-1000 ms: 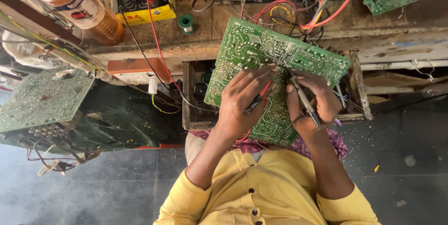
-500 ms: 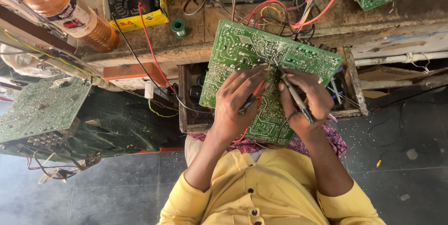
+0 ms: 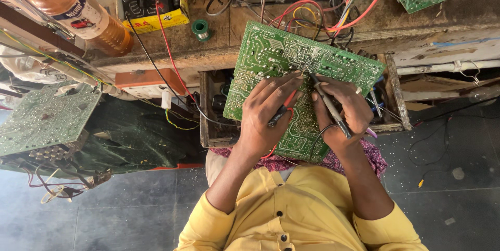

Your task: The person holds a green circuit board on their lap and touches multimeter probes to points on the board to test it. They then set the board down, handle a remote control, lift a TV chassis from the workbench, and pick the board up again to continue probing it.

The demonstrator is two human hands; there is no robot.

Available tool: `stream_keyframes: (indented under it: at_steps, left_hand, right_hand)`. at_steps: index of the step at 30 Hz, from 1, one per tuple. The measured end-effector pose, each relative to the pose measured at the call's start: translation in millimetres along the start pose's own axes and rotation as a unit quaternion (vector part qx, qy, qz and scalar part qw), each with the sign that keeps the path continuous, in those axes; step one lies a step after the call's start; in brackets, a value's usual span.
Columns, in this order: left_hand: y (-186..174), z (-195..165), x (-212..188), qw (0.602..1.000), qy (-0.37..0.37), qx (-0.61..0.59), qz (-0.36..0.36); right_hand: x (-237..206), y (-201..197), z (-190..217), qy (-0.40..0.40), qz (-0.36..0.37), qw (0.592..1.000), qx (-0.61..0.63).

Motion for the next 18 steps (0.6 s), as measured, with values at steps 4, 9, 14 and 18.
stream_keyframes:
  at_steps: [4,9,14,18]
  left_hand:
    - [-5.0,0.4,-2.3,1.000,0.000,-0.002,0.008]
    - [0.4,-13.1,20.5,1.000,0.013,0.000,0.012]
    - [-14.1,-33.3,32.2,1.000,0.021,0.023,-0.002]
    - [-26.2,-47.7,32.9,0.999,0.015,0.025,-0.015]
  right_hand:
    - [-0.7,1.0,2.7,-0.002,0.002,1.000,-0.019]
    - [16.8,-17.6,-1.2,0.011,0.015,0.998,-0.068]
    - [32.8,-29.7,12.1,-0.006,0.005,1.000,-0.023]
    - [36.5,-33.8,28.0,-0.017,0.000,1.000,-0.022]
Point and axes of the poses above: each hand's wrist, its own x-axis towards the middle knuckle, its own y-axis out of the palm, z = x × y, the point moved 8 cm from there along x, towards the middle knuckle, and after that the axes turned 5 degrees about z, right-handed, at the moved point
